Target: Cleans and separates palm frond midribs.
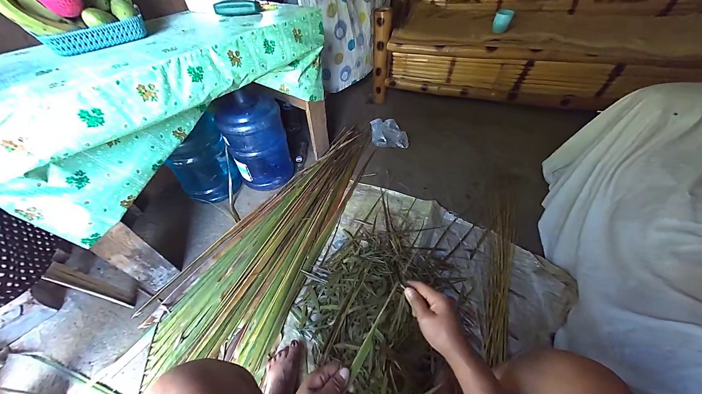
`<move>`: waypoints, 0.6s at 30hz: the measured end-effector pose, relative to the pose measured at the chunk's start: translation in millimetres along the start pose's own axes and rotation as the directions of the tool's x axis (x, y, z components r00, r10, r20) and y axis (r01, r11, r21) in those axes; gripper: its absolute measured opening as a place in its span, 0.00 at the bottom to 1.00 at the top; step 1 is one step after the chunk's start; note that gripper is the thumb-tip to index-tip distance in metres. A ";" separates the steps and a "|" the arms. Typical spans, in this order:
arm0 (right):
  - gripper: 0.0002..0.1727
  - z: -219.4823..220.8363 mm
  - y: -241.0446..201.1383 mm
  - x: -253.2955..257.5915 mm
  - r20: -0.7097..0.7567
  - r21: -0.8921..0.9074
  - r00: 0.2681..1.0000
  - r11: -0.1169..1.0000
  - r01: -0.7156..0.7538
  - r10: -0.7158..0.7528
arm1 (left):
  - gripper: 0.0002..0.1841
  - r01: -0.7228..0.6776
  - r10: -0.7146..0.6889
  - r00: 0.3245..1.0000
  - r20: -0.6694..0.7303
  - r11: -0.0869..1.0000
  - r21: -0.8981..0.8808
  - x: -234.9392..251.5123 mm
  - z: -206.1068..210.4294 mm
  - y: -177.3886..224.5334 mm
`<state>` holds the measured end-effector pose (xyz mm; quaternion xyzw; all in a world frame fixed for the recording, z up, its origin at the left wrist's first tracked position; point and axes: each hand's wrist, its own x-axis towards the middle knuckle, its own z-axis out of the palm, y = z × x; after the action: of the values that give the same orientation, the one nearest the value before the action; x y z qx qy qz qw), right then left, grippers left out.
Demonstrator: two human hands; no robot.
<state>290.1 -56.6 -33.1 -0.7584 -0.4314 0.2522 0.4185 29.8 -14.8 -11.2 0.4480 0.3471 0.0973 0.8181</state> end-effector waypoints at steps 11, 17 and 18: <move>0.19 32.3 -24.1 -46.2 0.197 -0.044 0.925 0.940 0.338 -0.324 | 0.15 -0.022 0.021 0.998 -0.060 1.000 -0.012 9.7 4.4 12.1; 0.20 12.7 -10.3 -17.3 0.061 0.044 0.996 0.997 0.065 -0.068 | 0.15 -0.002 0.002 0.999 -0.041 1.000 -0.004 6.4 4.4 8.8; 0.20 12.1 -15.5 -23.1 0.125 0.078 0.988 0.994 0.082 -0.091 | 0.15 -0.003 0.003 0.998 -0.056 1.000 0.005 7.3 3.5 9.6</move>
<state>262.7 -67.3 -25.6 -0.7056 -0.4804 0.2975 0.4276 38.9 -8.2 -5.8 0.4474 0.3695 0.1103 0.8069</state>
